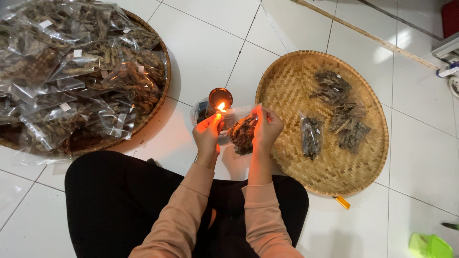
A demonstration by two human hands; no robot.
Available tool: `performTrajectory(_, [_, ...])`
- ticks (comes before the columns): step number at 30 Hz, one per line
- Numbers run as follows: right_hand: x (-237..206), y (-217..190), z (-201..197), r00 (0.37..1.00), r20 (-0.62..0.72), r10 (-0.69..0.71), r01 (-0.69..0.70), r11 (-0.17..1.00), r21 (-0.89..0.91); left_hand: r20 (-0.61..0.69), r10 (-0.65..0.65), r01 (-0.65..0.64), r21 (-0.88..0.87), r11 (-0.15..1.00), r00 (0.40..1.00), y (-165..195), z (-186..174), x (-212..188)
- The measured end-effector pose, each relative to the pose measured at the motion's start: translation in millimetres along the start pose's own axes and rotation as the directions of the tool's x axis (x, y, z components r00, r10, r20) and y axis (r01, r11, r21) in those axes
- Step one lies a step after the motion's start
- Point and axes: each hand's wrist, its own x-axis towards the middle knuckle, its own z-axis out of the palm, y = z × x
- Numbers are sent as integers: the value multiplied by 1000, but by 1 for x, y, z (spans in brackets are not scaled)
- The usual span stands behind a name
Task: The person sits on the floor and seals small clear plastic bags filled with dried seahorses by holding each bag's open edge over a lit candle flame. Sealed bags are placed on a round woven bamboo tray, and the person repeatedly takes new filled bags from a large tray to seal them one at a time.
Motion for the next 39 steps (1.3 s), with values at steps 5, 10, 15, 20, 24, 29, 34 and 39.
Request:
performTrajectory(5, [0, 4, 1, 1000, 0, -8, 8, 1000, -30, 6, 19, -19, -26, 999, 1000, 0, -3, 0])
performTrajectory(10, [-1, 5, 5, 997, 25, -70, 71, 997, -32, -15, 8, -8, -5, 1000, 1000, 3, -6, 3])
performTrajectory(15, [-6, 4, 9, 999, 29, 33, -33, 999, 7, -40, 5, -5, -13, 1000, 999, 7, -10, 3])
performTrajectory(20, [-7, 10, 14, 999, 48, 10, -10, 1000, 1, -66, 11, -13, -33, 999, 998, 8, -15, 1])
performTrajectory(24, [-9, 13, 17, 995, 38, 90, -91, 996, 10, -78, 15, -20, -59, 998, 997, 10, -17, 0])
performTrajectory(29, [-12, 13, 21, 997, 72, 30, -30, 1000, 5, -74, 30, -36, -73, 997, 997, 14, -20, -3])
performTrajectory(34, [-16, 11, 26, 991, 78, 113, -115, 993, 14, -77, 47, -51, -53, 997, 996, 22, -24, -8])
performTrajectory(39, [-19, 14, 30, 986, 112, 124, -127, 992, 23, -102, 36, -40, -35, 999, 994, 30, -28, -13])
